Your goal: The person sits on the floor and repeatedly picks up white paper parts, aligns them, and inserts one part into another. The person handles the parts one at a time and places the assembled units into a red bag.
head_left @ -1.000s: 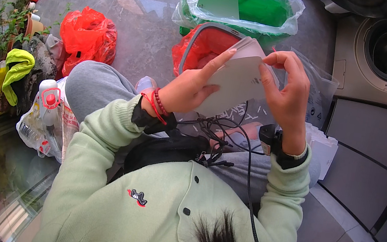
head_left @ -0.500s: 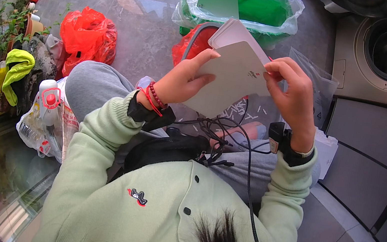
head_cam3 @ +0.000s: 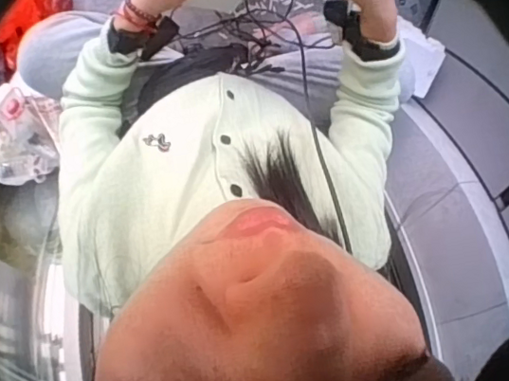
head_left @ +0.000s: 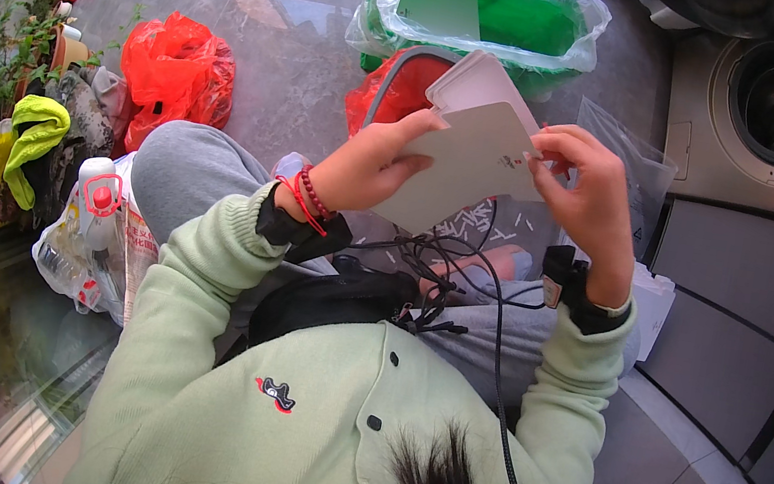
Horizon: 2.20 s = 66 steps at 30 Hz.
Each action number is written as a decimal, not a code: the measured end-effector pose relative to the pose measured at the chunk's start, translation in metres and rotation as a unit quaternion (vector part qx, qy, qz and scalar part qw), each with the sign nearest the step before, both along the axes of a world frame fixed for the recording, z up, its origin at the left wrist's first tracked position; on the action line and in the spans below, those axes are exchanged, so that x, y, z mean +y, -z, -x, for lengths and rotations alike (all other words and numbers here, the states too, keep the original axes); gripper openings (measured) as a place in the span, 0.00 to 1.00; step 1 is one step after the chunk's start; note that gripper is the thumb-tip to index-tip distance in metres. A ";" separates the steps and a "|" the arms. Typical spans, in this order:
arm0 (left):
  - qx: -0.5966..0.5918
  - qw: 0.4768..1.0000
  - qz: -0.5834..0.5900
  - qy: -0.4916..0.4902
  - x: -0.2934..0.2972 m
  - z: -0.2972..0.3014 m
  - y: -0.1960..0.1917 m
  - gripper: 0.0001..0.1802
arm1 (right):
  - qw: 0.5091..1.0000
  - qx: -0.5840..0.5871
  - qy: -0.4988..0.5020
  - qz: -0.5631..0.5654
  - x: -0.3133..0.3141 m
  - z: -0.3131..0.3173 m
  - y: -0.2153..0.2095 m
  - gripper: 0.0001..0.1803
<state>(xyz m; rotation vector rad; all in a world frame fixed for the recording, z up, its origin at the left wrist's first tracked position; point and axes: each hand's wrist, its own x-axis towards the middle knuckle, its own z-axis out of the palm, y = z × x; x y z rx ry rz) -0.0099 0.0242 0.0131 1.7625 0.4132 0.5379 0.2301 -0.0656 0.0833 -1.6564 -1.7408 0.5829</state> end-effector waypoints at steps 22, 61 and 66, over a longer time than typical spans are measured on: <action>-0.077 0.966 0.220 -0.115 0.011 -0.001 0.009 0.20 | 0.990 0.117 0.079 0.016 0.002 0.030 0.005 0.05; -0.072 0.957 0.271 -0.080 -0.009 -0.005 0.002 0.28 | 0.985 0.017 0.079 -0.152 0.013 0.060 0.025 0.06; -0.067 0.950 0.296 -0.073 -0.011 -0.005 0.003 0.29 | 0.984 0.030 0.085 -0.152 0.014 0.061 0.024 0.06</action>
